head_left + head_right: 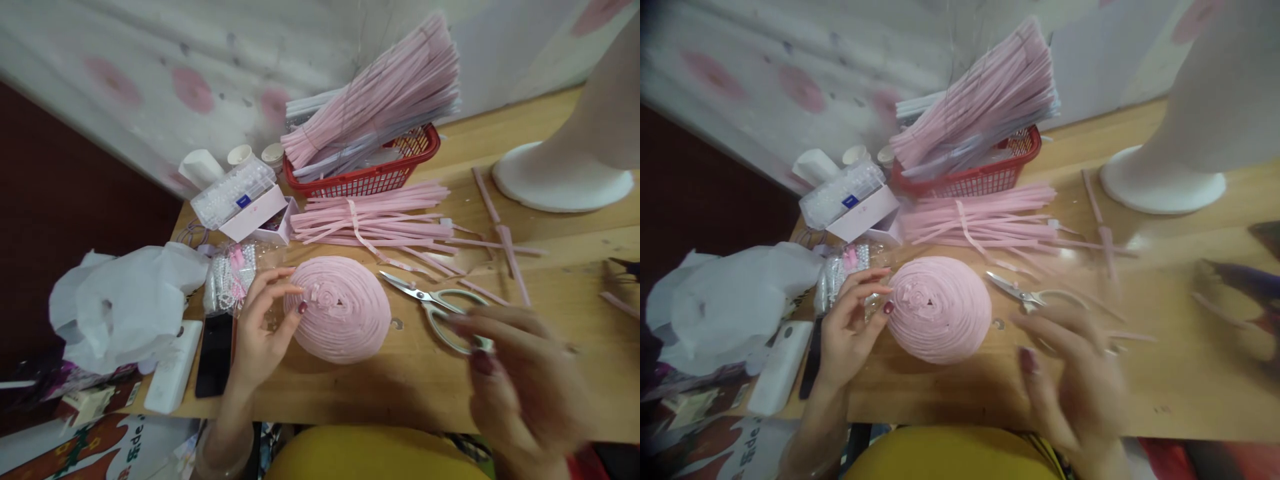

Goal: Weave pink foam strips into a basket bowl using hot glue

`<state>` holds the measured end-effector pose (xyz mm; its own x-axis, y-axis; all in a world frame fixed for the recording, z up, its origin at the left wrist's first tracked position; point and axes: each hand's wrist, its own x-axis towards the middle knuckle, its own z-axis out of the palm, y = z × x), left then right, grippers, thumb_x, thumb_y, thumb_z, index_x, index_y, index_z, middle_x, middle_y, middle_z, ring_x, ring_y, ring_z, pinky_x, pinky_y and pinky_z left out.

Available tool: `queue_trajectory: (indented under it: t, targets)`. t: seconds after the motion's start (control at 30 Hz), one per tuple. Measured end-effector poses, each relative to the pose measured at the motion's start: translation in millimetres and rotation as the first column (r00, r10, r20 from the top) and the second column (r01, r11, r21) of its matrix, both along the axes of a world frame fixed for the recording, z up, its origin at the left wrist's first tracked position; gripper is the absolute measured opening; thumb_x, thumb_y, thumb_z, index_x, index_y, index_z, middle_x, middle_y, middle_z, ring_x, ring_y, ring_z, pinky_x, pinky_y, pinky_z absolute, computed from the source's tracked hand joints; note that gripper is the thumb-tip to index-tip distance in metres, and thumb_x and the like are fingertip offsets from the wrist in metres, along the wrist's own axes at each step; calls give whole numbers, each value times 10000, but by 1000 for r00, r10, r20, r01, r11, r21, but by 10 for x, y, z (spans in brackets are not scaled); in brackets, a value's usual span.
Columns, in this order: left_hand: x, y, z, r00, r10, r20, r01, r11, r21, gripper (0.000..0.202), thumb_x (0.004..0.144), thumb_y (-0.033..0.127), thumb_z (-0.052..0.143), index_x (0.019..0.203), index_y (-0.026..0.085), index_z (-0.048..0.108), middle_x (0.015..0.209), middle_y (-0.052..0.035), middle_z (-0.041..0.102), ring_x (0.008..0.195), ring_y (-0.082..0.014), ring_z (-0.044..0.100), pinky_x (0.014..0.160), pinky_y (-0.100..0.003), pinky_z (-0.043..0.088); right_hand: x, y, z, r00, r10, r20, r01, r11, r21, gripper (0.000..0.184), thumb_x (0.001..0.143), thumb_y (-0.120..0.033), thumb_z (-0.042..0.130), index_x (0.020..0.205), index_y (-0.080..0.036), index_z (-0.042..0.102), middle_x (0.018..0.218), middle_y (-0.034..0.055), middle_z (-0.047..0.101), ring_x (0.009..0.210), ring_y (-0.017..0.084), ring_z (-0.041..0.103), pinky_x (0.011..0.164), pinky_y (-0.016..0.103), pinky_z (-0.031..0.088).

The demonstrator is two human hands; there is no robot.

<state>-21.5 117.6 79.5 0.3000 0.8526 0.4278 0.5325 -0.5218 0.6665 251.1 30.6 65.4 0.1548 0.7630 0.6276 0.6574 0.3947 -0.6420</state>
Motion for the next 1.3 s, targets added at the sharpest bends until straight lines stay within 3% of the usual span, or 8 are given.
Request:
queue_trajectory:
  t: [0.1,0.23,0.43,0.67,1.07,1.3]
  targets:
    - [78,-145,-60,999,53,-12,-51,989,140,207,878,167,703,1065,214,628,1212,-53,614,1188,-175,590,1034,-328,486,-295,413,128,949,277,151,-272,961,-53,307,966,-154,541,1267,-205,574,1096,96,592,1008,222,596,810,368,546]
    - [146,-255,-135,991,89,-95,-69,978,198,287,900,159,671,1171,189,582,1273,-98,573,1231,-203,558,1055,-370,486,-517,696,197,869,418,267,-381,907,-179,310,992,-191,533,1303,-196,540,1164,119,556,1045,237,566,824,393,543]
    - [108,-242,-226,989,60,-136,-29,975,222,275,918,187,654,1177,166,564,1323,-143,516,1262,-256,522,1055,-425,482,-497,724,120,839,453,301,-379,884,-272,274,1033,-223,496,1304,-242,531,1176,110,543,1060,238,555,828,417,536]
    - [104,-263,-267,992,25,-126,1,979,205,351,907,172,662,1238,183,544,1357,-151,487,1276,-277,494,1067,-472,472,-451,725,114,818,460,346,-396,886,-243,280,1019,-183,522,1297,-184,550,1182,113,528,1072,225,534,876,406,507]
    - [139,-255,-236,982,23,-185,13,981,193,318,938,157,548,1253,199,534,1413,-164,441,1322,-285,471,1100,-503,463,-413,746,115,807,474,351,-418,879,-228,316,987,-139,541,1293,-213,559,1191,111,536,1059,231,546,838,402,523]
    - [122,-264,-235,969,44,-241,20,966,257,358,913,145,581,1262,208,532,1425,-170,435,1340,-305,462,1094,-545,463,-419,751,153,800,464,380,-412,886,-213,310,959,-111,562,1254,-207,555,1197,112,537,1053,231,558,839,390,522]
